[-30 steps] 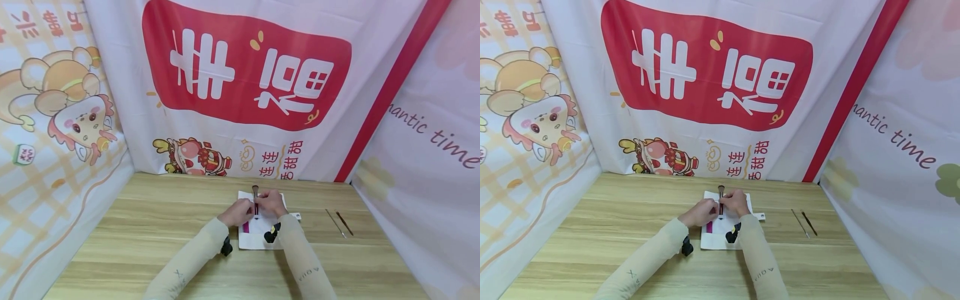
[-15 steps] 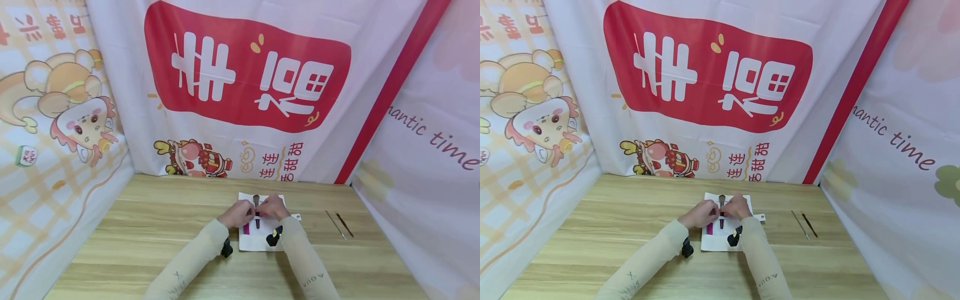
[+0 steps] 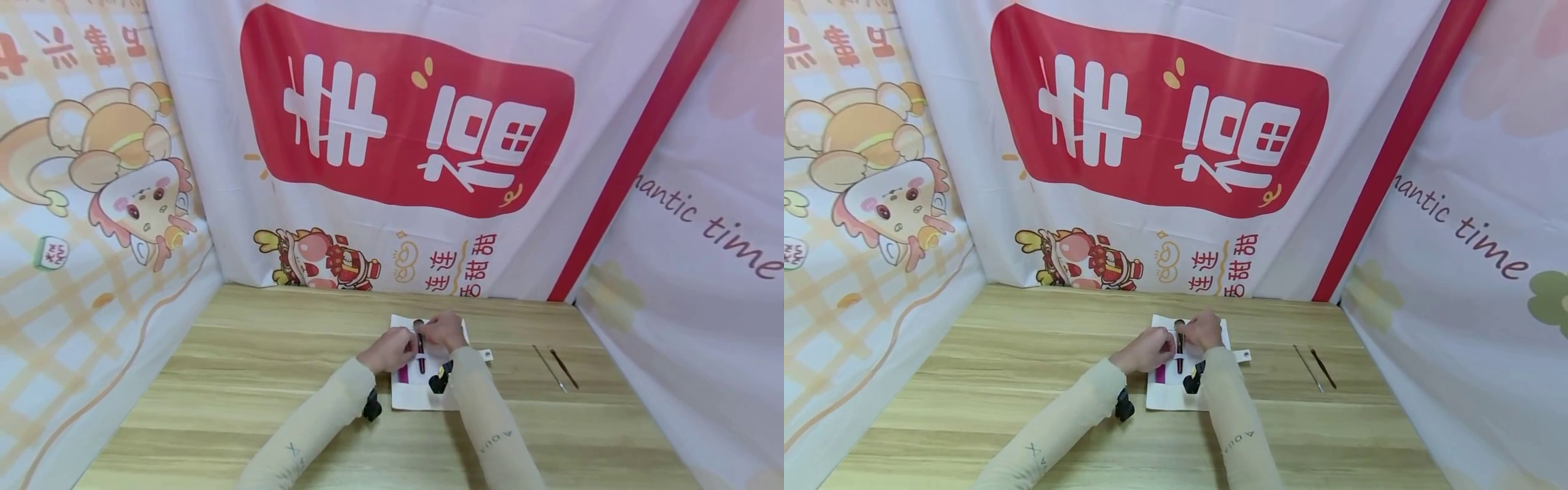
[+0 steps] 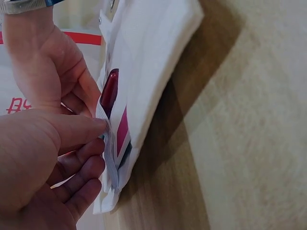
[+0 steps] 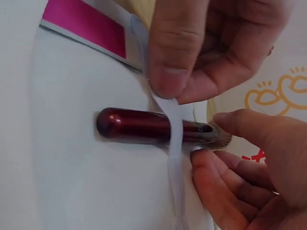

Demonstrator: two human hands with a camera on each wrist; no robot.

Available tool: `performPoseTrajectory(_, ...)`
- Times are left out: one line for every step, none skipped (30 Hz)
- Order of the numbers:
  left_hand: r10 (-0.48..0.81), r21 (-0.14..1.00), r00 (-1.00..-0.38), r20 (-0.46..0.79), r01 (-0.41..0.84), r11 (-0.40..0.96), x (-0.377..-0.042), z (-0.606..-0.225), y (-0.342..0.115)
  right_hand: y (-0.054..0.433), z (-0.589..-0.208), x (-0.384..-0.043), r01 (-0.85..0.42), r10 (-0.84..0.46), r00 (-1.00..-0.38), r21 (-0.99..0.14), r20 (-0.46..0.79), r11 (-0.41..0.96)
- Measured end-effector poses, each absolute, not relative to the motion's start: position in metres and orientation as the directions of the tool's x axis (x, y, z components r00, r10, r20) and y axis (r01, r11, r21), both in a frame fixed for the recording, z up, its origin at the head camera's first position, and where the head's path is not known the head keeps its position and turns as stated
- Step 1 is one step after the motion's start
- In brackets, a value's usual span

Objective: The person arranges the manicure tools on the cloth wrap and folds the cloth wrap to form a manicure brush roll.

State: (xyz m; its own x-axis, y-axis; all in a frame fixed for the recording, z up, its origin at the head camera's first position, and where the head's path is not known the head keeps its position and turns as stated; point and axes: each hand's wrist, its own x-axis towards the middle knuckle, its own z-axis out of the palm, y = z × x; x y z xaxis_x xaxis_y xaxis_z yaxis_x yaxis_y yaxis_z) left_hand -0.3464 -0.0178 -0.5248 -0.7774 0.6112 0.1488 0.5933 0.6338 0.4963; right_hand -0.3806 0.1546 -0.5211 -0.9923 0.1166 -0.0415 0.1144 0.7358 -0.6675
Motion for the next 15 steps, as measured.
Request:
performPoseTrajectory(0.614,0.496,-0.775,0.152,0.597,0.631,-0.3461,-0.5247,-0.0174,0.154,-0.5226,-0.3815,0.11,0.122,-0.992,-0.667,-0.029,0.737)
performPoseTrajectory(0.615,0.495,-0.773,0.155,0.6,0.629,-0.3458,-0.5248,-0.0169,0.1534,-0.5233,-0.382,0.107,0.126,-0.992,-0.667,-0.02,0.738)
performPoseTrajectory(0.616,0.496,-0.772,0.157,0.601,0.627,-0.3458,-0.5248,-0.0164,0.1527,-0.5237,-0.382,0.105,0.13,-0.991,-0.666,-0.011,0.739)
performPoseTrajectory(0.618,0.496,-0.771,0.157,0.602,0.625,-0.3458,-0.5246,-0.0159,0.1518,-0.5236,-0.3816,0.1,0.134,-0.991,-0.66,0.001,0.745)
performPoseTrajectory(0.618,0.497,-0.77,0.157,0.603,0.624,-0.3458,-0.5242,-0.0155,0.1512,-0.524,-0.382,0.101,0.141,-0.99,-0.652,0.009,0.751)
performPoseTrajectory(0.619,0.495,-0.77,0.157,0.604,0.625,-0.3457,-0.5237,-0.0152,0.1504,-0.524,-0.3824,0.099,0.146,-0.989,-0.644,0.019,0.758)
performPoseTrajectory(0.619,0.492,-0.77,0.157,0.604,0.627,-0.3456,-0.5232,-0.0149,0.1496,-0.5239,-0.3822,0.097,0.152,-0.988,-0.638,0.032,0.764)
performPoseTrajectory(0.619,0.489,-0.769,0.161,0.607,0.627,-0.346,-0.5236,-0.0147,0.1489,-0.5237,-0.3821,0.096,0.158,-0.987,-0.637,0.041,0.765)
performPoseTrajectory(0.62,0.485,-0.767,0.165,0.611,0.626,-0.3463,-0.524,-0.0147,0.1483,-0.5239,-0.3818,0.094,0.162,-0.985,-0.635,0.05,0.767)
performPoseTrajectory(0.622,0.478,-0.764,0.17,0.616,0.626,-0.3465,-0.5244,-0.0147,0.1479,-0.5237,-0.3814,0.095,0.169,-0.984,-0.637,0.056,0.765)
performPoseTrajectory(0.623,0.473,-0.762,0.175,0.62,0.626,-0.3467,-0.5247,-0.0148,0.1475,-0.5235,-0.3811,0.094,0.172,-0.983,-0.64,0.06,0.762)
performPoseTrajectory(0.624,0.468,-0.761,0.179,0.624,0.626,-0.3468,-0.5251,-0.0149,0.1474,-0.5232,-0.3807,0.092,0.173,-0.983,-0.643,0.064,0.76)
performPoseTrajectory(0.625,0.464,-0.759,0.182,0.627,0.626,-0.3469,-0.5254,-0.015,0.1475,-0.5229,-0.3802,0.092,0.173,-0.983,-0.646,0.064,0.758)
performPoseTrajectory(0.625,0.465,-0.759,0.183,0.627,0.625,-0.3468,-0.5254,-0.0151,0.1477,-0.5221,-0.3797,0.089,0.171,-0.983,-0.648,0.063,0.757)
performPoseTrajectory(0.625,0.464,-0.76,0.18,0.626,0.627,-0.3468,-0.5253,-0.0151,0.1482,-0.5213,-0.3792,0.087,0.167,-0.984,-0.644,0.064,0.76)
